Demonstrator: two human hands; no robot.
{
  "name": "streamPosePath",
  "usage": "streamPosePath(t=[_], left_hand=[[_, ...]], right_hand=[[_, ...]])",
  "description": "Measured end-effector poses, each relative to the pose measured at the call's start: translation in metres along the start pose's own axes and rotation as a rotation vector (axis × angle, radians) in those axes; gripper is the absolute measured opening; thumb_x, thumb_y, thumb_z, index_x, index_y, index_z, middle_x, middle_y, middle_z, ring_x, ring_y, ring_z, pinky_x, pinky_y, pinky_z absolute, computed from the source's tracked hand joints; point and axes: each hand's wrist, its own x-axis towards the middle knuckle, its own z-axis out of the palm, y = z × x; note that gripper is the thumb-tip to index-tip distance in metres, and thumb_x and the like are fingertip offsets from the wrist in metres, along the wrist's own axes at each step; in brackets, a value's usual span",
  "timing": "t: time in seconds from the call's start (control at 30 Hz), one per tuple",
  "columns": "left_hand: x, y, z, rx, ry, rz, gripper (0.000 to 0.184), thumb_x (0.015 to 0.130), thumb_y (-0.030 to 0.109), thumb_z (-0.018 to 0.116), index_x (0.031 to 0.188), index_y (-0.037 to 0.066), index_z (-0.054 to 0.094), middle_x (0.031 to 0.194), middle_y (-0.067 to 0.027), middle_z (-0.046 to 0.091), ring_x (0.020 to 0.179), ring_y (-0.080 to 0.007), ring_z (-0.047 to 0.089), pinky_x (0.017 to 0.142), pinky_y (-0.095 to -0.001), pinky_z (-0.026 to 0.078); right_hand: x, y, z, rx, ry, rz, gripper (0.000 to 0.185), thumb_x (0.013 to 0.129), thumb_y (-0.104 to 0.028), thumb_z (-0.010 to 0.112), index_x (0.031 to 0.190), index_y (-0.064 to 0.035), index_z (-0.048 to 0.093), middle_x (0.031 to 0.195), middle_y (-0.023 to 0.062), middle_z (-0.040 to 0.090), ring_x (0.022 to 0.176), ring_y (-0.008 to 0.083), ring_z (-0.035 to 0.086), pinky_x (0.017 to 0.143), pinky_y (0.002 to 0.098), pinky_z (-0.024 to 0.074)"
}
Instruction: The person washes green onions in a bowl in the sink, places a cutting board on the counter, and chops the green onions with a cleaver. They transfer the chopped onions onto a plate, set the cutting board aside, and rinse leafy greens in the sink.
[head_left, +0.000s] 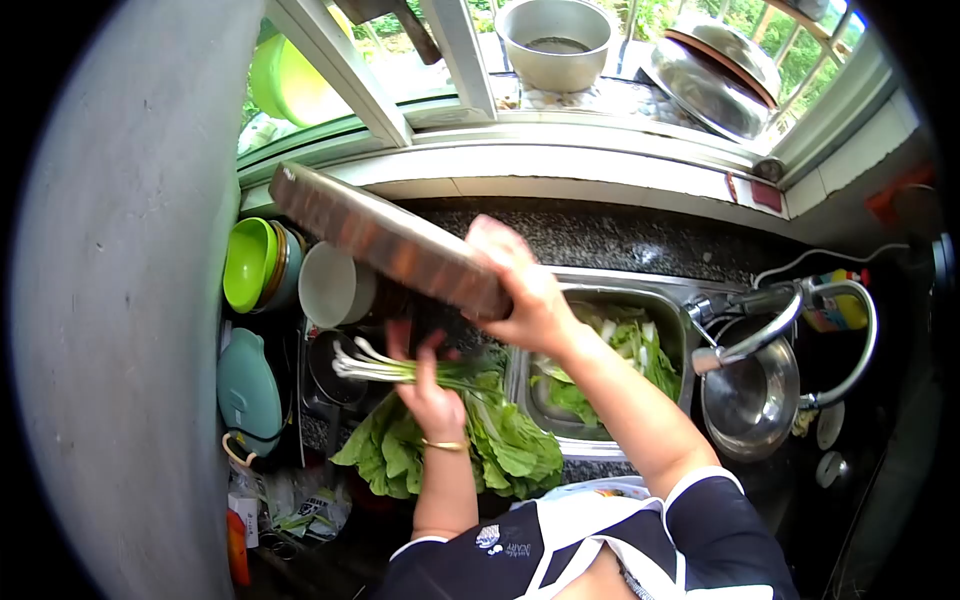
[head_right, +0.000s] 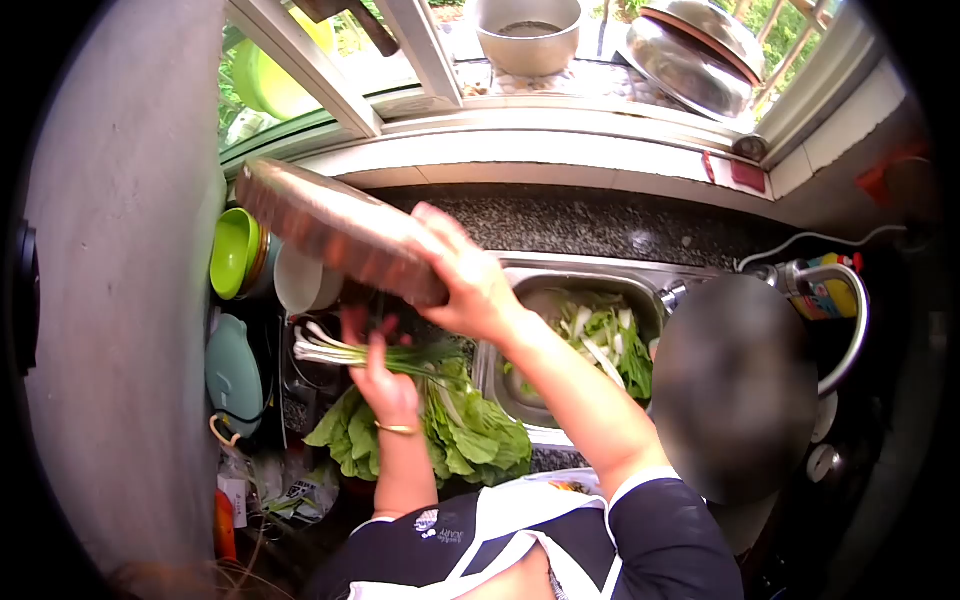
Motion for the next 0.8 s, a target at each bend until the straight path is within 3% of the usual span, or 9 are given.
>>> streamPosePath(t=[0.03, 0.07, 0.17, 0.27, 0.37, 0.43, 0.5, 0.63, 0.8], left_hand=[[0.005, 0.006, 0.002, -0.026, 0.022, 0.045, 0.055, 0.084, 0.001, 0.046, 0.137, 0.007, 0.033, 0.129, -0.0096, 0.043, 0.085, -0.0166, 0.054, 0.069, -0.0281, 0.045], [0.008, 0.010, 0.001, -0.062, -0.016, 0.090, 0.059, 0.081, 0.000, 0.049, 0.137, 0.006, 0.032, 0.122, -0.0090, 0.046, 0.083, -0.0149, 0.054, 0.068, -0.0267, 0.045], [0.013, 0.024, 0.004, -0.193, -0.157, 0.166, 0.062, 0.078, -0.003, 0.050, 0.136, 0.001, 0.031, 0.112, -0.0094, 0.051, 0.077, -0.0133, 0.055, 0.062, -0.0254, 0.046], [0.005, 0.027, -0.004, 0.107, -0.312, 0.185, 0.051, 0.080, -0.003, 0.048, 0.130, -0.005, 0.037, 0.108, -0.0112, 0.053, 0.070, -0.0116, 0.055, 0.056, -0.0231, 0.049], [-0.002, 0.043, 0.019, 0.210, -0.513, 0.139, 0.049, 0.080, -0.003, 0.048, 0.129, -0.002, 0.043, 0.134, -0.0110, 0.042, 0.073, -0.0085, 0.055, 0.057, -0.0206, 0.049], [-0.003, 0.047, 0.028, 0.225, -0.493, 0.133, 0.053, 0.078, -0.001, 0.048, 0.130, -0.004, 0.040, 0.125, -0.0117, 0.051, 0.065, -0.0059, 0.051, 0.053, -0.0197, 0.044], [0.002, 0.040, 0.024, 0.215, -0.480, 0.134, 0.050, 0.077, -0.002, 0.048, 0.127, -0.005, 0.043, 0.130, -0.0135, 0.047, 0.055, -0.0058, 0.046, 0.052, -0.0190, 0.043], [0.003, 0.025, 0.011, 0.243, -0.425, 0.098, 0.047, 0.076, -0.005, 0.048, 0.124, -0.005, 0.046, 0.129, -0.0109, 0.049, 0.055, -0.0059, 0.046, 0.053, -0.0183, 0.042], [0.016, 0.004, -0.009, 0.156, -0.372, -0.054, 0.042, 0.077, -0.004, 0.049, 0.119, -0.006, 0.050, 0.124, -0.0137, 0.052, 0.052, -0.0077, 0.049, 0.052, -0.0195, 0.043]], right_hand=[[-0.017, -0.004, 0.001, 0.003, -0.104, -0.002, 0.073, 0.054, -0.005, 0.073, 0.123, -0.0076, 0.048, 0.117, 0.0183, 0.053, 0.108, 0.0348, 0.052, 0.093, 0.0411, 0.0426], [-0.029, -0.009, 0.001, -0.013, -0.059, -0.011, 0.072, 0.055, -0.003, 0.071, 0.123, -0.0077, 0.050, 0.113, 0.0180, 0.057, 0.102, 0.0325, 0.058, 0.087, 0.0385, 0.0474], [-0.057, -0.020, -0.006, 0.019, -0.050, -0.021, 0.067, 0.055, -0.002, 0.070, 0.119, -0.0048, 0.052, 0.113, 0.0174, 0.058, 0.104, 0.0319, 0.057, 0.091, 0.0384, 0.0455], [-0.075, -0.043, -0.024, 0.094, -0.016, 0.110, 0.063, 0.058, -0.001, 0.070, 0.119, -0.0027, 0.051, 0.115, 0.0164, 0.057, 0.104, 0.0277, 0.058, 0.090, 0.0360, 0.0453], [-0.092, -0.064, -0.038, 0.177, 0.163, 0.343, 0.060, 0.069, -0.005, 0.073, 0.121, -0.0004, 0.046, 0.109, 0.0129, 0.058, 0.100, 0.0200, 0.057, 0.088, 0.0318, 0.0435], [-0.106, -0.063, -0.039, 0.191, 0.298, 0.401, 0.060, 0.068, -0.005, 0.073, 0.122, -0.0023, 0.046, 0.106, 0.0123, 0.060, 0.098, 0.0190, 0.058, 0.086, 0.0316, 0.0449], [-0.111, -0.061, -0.044, 0.281, 0.364, 0.531, 0.062, 0.071, -0.005, 0.073, 0.124, -0.0018, 0.042, 0.107, 0.0085, 0.057, 0.097, 0.0156, 0.055, 0.088, 0.0298, 0.0421], [-0.121, -0.052, -0.061, 0.511, 0.511, 0.594, 0.053, 0.075, -0.004, 0.070, 0.119, -0.0018, 0.042, 0.106, 0.0060, 0.056, 0.096, 0.0130, 0.053, 0.086, 0.0283, 0.0421], [-0.163, -0.062, -0.063, 0.511, 0.602, 0.678, 0.051, 0.076, -0.001, 0.067, 0.119, -0.0030, 0.039, 0.108, 0.0047, 0.053, 0.095, 0.0126, 0.051, 0.086, 0.0272, 0.0407]])
